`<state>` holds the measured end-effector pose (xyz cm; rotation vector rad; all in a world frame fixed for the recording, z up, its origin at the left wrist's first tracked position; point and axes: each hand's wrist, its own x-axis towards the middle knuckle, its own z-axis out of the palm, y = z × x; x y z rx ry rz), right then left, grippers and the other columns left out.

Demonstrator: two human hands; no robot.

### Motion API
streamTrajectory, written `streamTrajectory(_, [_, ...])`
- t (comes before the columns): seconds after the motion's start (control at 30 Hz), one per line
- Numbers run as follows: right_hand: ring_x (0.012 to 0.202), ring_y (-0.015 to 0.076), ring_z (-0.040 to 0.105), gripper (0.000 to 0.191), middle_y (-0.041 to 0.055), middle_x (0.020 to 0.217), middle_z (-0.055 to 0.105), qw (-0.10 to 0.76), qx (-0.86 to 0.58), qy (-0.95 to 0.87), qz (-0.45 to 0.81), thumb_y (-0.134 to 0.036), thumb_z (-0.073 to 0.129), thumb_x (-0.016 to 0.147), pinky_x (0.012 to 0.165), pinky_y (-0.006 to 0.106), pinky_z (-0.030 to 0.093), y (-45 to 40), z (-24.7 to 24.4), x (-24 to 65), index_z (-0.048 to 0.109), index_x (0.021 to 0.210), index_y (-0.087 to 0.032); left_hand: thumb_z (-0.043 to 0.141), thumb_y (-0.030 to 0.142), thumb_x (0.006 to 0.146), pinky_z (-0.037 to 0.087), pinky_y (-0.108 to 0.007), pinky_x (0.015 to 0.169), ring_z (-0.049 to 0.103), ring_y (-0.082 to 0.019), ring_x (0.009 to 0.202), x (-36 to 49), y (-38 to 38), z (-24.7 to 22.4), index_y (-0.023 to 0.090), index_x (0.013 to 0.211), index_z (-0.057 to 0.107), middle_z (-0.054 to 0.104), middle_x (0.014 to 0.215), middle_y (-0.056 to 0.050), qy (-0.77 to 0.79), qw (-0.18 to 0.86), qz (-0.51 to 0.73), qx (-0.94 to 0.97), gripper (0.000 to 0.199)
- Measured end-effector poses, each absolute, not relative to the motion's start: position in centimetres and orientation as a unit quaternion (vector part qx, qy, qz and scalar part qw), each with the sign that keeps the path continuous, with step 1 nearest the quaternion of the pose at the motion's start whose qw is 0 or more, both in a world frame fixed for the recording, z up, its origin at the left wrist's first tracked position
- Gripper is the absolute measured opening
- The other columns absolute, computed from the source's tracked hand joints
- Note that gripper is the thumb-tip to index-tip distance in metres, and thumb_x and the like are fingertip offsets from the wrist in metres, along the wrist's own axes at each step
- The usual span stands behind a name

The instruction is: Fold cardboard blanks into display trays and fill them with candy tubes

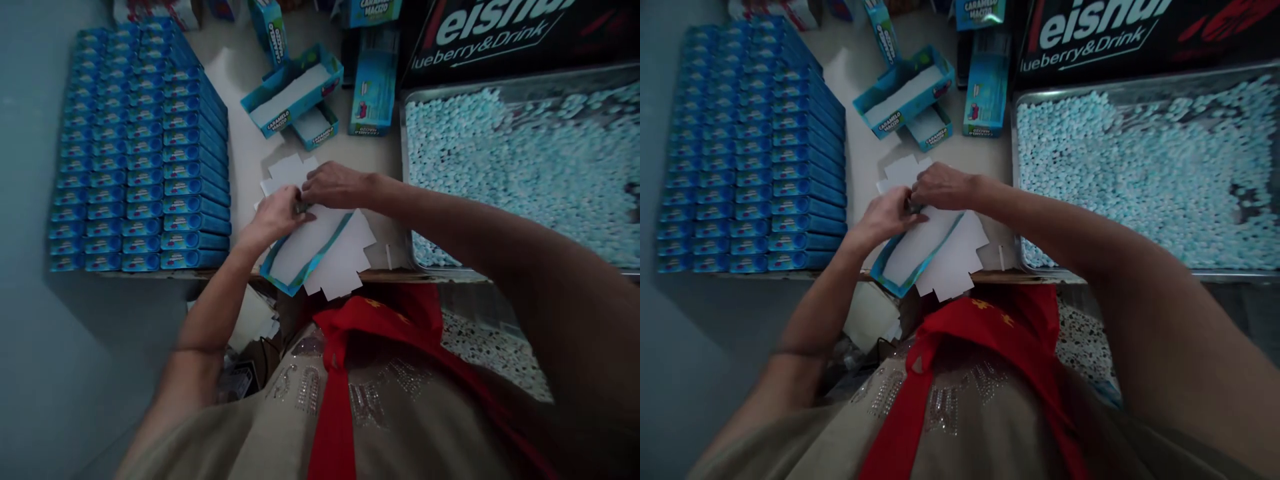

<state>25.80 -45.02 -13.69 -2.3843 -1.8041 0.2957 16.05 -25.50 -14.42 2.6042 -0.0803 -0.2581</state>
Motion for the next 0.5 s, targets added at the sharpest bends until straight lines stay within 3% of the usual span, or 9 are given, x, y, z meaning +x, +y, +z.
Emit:
streamTrajectory(0.07, [0.123, 0.0297, 0.061, 0.022, 0.0077, 0.119, 0.073, 0.122, -0.832, -0.54, 0.043, -0.018, 0.064, 0.096, 0.103, 0.044, 0.046, -45.6, -12.9, 24.9, 0.069, 0.117, -0.024, 0.083, 0.026, 0.078, 0.051, -0.032, 0.081, 0.066, -0.023, 0.092, 18.0, -25.3, -14.9, 0.02, 0.117, 0.068, 0.068, 0.095, -0.003, -0.018, 0.326, -0.119, 0.938, 0.043])
streamTrajectory(0.13, [0.119, 0.0304, 0.063, 0.033, 0.0105, 0.122, 0.071, 0.208, -0.902, -0.379, -0.002, -0.02, 0.067, 0.094, 0.1, 0.044, 0.048, -47.2, -12.9, 23.1, 0.062, 0.126, -0.022, 0.075, 0.017, 0.075, 0.051, -0.031, 0.079, 0.065, -0.021, 0.087, 18.6, -25.0, -15.2, 0.019, 0.124, 0.065, 0.069, 0.094, -0.001, -0.005, 0.364, -0.134, 0.922, 0.05])
streamTrajectory(0.2, [0.1, 0.0288, 0.066, 0.039, 0.0095, 0.107, 0.071, 0.299, -0.933, -0.196, 0.026, -0.028, 0.071, 0.091, 0.088, 0.042, 0.05, -48.9, -13.8, 20.9, 0.056, 0.127, -0.021, 0.07, 0.014, 0.071, 0.052, -0.03, 0.078, 0.065, -0.021, 0.086, 18.0, -25.1, -15.4, 0.018, 0.127, 0.065, 0.071, 0.097, -0.001, 0.013, 0.38, -0.137, 0.915, 0.056])
streamTrajectory(0.3, [0.077, 0.0249, 0.063, 0.05, 0.0, 0.08, 0.063, 0.41, -0.902, -0.062, 0.12, -0.036, 0.075, 0.086, 0.074, 0.038, 0.048, -49.9, -16.3, 17.9, 0.05, 0.126, -0.02, 0.065, 0.013, 0.075, 0.054, -0.033, 0.083, 0.068, -0.022, 0.09, 15.8, -26.7, -16.1, 0.018, 0.128, 0.067, 0.073, 0.099, -0.003, 0.069, 0.39, -0.085, 0.914, 0.054])
streamTrajectory(0.4, [0.075, 0.0226, 0.062, 0.051, -0.0028, 0.077, 0.06, 0.47, -0.878, 0.007, 0.089, -0.027, 0.065, 0.083, 0.073, 0.036, 0.047, -49.2, -18.1, 16.5, 0.048, 0.131, -0.021, 0.059, 0.009, 0.08, 0.055, -0.037, 0.096, 0.07, -0.025, 0.102, 13.4, -29.2, -16.8, 0.02, 0.118, 0.072, 0.075, 0.107, -0.007, 0.113, 0.371, 0.011, 0.922, 0.042])
streamTrajectory(0.5, [0.077, 0.0223, 0.062, 0.044, 0.0003, 0.083, 0.064, 0.486, -0.872, -0.005, 0.052, -0.024, 0.056, 0.079, 0.075, 0.036, 0.048, -48.8, -18.5, 15.6, 0.057, 0.123, -0.023, 0.057, 0.004, 0.082, 0.055, -0.035, 0.102, 0.071, -0.024, 0.107, 11.7, -31.2, -17.2, 0.022, 0.107, 0.074, 0.074, 0.11, -0.007, 0.119, 0.369, 0.063, 0.92, 0.035])
